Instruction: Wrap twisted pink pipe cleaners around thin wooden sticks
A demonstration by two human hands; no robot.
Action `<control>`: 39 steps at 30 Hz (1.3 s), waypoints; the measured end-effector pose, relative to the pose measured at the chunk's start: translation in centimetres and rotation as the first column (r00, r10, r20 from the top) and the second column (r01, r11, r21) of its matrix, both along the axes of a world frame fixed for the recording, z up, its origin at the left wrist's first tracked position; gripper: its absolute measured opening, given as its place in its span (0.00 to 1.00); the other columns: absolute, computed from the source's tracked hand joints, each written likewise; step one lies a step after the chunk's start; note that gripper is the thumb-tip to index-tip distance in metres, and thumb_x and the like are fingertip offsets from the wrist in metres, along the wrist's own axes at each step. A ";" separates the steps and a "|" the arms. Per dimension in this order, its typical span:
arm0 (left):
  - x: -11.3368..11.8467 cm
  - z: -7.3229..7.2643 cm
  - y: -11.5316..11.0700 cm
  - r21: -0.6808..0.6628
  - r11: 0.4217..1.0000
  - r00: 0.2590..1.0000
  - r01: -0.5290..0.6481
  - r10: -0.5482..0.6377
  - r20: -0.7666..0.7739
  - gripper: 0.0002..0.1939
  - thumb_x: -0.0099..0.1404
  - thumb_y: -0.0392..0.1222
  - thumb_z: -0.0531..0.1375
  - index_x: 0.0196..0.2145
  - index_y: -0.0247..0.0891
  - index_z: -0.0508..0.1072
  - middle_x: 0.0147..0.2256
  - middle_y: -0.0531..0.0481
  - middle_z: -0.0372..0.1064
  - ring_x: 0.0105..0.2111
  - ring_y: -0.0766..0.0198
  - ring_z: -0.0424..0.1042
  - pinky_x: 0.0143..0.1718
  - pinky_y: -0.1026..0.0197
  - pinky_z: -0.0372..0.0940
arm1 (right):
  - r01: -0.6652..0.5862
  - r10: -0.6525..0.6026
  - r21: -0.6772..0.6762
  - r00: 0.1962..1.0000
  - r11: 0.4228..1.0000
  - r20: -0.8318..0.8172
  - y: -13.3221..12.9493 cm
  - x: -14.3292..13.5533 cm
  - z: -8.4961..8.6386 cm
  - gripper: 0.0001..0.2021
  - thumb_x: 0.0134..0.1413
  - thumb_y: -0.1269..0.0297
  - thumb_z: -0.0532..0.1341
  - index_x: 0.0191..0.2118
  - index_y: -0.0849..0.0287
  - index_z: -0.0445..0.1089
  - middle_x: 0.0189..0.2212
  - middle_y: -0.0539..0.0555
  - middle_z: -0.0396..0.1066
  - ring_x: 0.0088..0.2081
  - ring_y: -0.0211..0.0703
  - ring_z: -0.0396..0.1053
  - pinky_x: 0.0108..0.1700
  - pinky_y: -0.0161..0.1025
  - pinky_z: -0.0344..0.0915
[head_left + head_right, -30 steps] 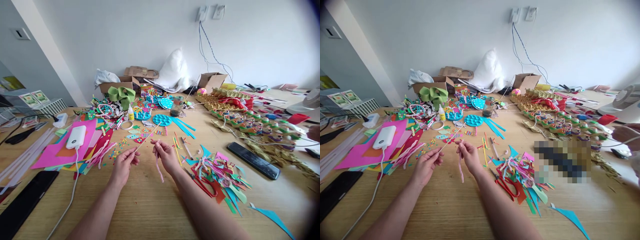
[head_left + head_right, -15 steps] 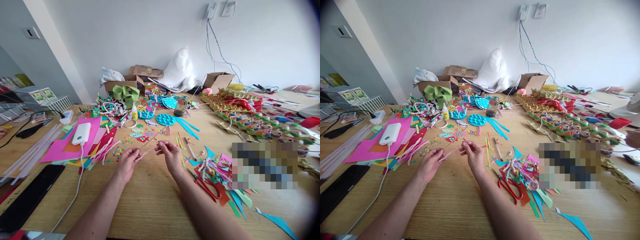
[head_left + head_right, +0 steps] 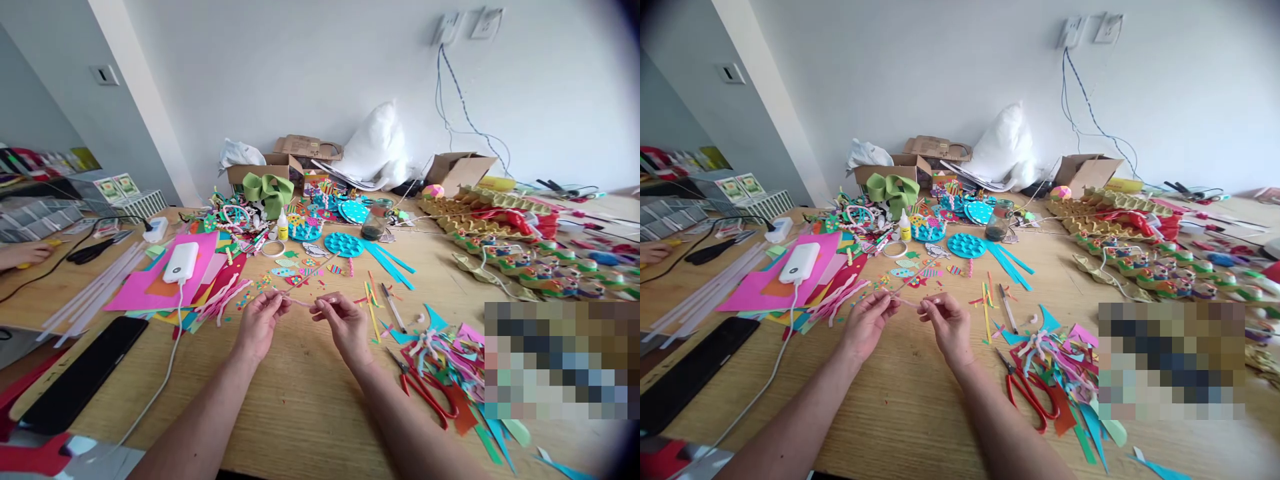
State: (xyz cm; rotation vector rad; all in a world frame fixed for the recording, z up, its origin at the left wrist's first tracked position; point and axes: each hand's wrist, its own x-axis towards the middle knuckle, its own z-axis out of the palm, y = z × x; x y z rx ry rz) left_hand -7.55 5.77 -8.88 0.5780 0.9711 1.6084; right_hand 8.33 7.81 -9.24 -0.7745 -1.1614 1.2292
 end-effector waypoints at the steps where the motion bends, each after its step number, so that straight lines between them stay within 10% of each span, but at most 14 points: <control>1: -0.1 0.0 0.1 0.001 1.000 1.000 -0.021 0.021 0.004 0.14 0.45 0.39 0.69 0.29 0.33 0.73 0.29 0.50 0.73 0.29 0.68 0.72 0.37 0.62 0.66 | -0.040 0.040 -0.008 0.998 0.999 -0.040 0.0 0.1 0.1 0.15 0.48 0.51 0.64 0.28 0.60 0.72 0.25 0.54 0.71 0.26 0.44 0.72 0.26 0.40 0.70; 6: -0.2 0.0 0.0 0.028 0.998 0.994 0.049 -0.046 -0.095 0.11 0.47 0.40 0.68 0.28 0.33 0.74 0.27 0.50 0.73 0.26 0.70 0.68 0.30 0.66 0.62 | -0.264 0.187 -0.238 0.935 0.935 -0.302 0.8 0.6 0.5 0.29 0.50 0.37 0.52 0.32 0.61 0.73 0.25 0.57 0.72 0.24 0.43 0.71 0.26 0.40 0.67; 13: 1.3 -0.4 -0.9 0.026 0.969 0.861 0.245 -0.205 -0.465 0.07 0.56 0.43 0.62 0.29 0.36 0.74 0.25 0.52 0.70 0.24 0.66 0.68 0.29 0.62 0.64 | -0.605 0.530 -0.355 0.796 0.713 -0.293 0.1 -0.3 -0.7 0.17 0.41 0.61 0.69 0.39 0.60 0.71 0.28 0.52 0.74 0.25 0.37 0.70 0.29 0.34 0.66; 19: 0.4 -0.6 -0.4 0.142 0.986 0.800 0.091 0.013 -0.600 0.09 0.54 0.44 0.63 0.29 0.35 0.74 0.42 0.43 0.71 0.44 0.58 0.70 0.43 0.59 0.64 | -0.432 0.356 -0.391 0.899 0.813 -0.254 0.6 -0.2 -0.3 0.16 0.34 0.63 0.71 0.32 0.64 0.73 0.21 0.51 0.71 0.20 0.32 0.66 0.23 0.30 0.62; 28: -0.4 -0.2 -0.1 0.001 0.997 0.850 0.080 -0.067 -0.523 0.15 0.51 0.48 0.64 0.30 0.34 0.70 0.29 0.45 0.76 0.30 0.62 0.73 0.34 0.61 0.64 | -0.081 0.017 -0.301 0.978 0.950 -0.208 2.4 2.1 1.2 0.13 0.41 0.58 0.67 0.27 0.60 0.66 0.19 0.45 0.65 0.13 0.25 0.53 0.12 0.25 0.43; 39: -0.4 0.4 -0.6 -0.180 0.921 0.871 0.346 -0.387 -0.303 0.17 0.52 0.49 0.65 0.31 0.31 0.70 0.24 0.42 0.76 0.21 0.64 0.71 0.25 0.65 0.61 | -0.081 0.017 -0.283 0.975 0.956 -0.221 2.0 2.7 1.5 0.14 0.42 0.58 0.68 0.25 0.61 0.64 0.15 0.42 0.57 0.13 0.24 0.48 0.12 0.25 0.39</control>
